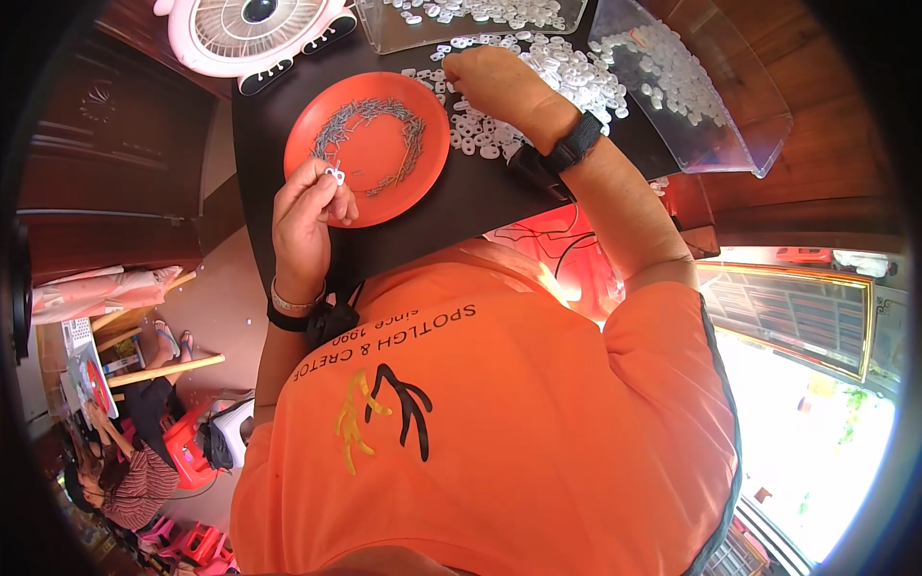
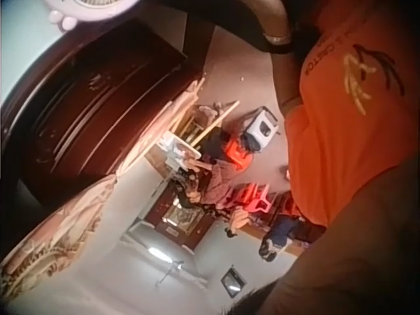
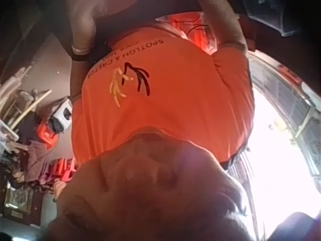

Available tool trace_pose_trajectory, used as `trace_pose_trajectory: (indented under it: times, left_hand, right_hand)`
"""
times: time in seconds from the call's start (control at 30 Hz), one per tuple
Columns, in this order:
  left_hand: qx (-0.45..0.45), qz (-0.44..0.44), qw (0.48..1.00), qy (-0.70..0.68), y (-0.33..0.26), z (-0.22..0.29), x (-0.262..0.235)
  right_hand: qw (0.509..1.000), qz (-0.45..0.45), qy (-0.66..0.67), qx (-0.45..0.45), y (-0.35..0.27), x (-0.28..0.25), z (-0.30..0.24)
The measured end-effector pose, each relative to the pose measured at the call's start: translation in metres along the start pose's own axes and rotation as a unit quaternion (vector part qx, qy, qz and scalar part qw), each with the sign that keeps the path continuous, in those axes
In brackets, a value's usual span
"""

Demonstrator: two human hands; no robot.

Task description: Assembling small white plastic components by inserting metal pins into them.

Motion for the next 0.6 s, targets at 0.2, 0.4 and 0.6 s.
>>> trace_pose_trajectory:
  times: [0.2, 0.4, 0.6]
  left_hand:
    - [0.010, -0.031, 0.999, -0.017, 0.006, -0.003, 0.002]
    - [0.048, -0.049, 0.991, -0.111, 0.015, 0.001, 0.023]
    - [0.110, -0.022, 0.981, -0.156, 0.011, 0.005, 0.007]
  right_hand:
    - [0.907, -0.020, 0.393, 0.149, 0.000, -0.027, -0.011]
    - [0.725, 0.035, 0.679, 0.112, 0.002, -0.037, -0.097]
    - [0.720, 0.029, 0.691, 0.061, -0.002, -0.029, -0.115]
Point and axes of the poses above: each hand's wrist, its own y-axis towards the middle knuckle, its own x-axis out of the palm, z = x × y, the point moved 6 cm from there along y, towards the middle knuckle, and after that the axes turned 6 degrees about -y, right-handed, at the moved point
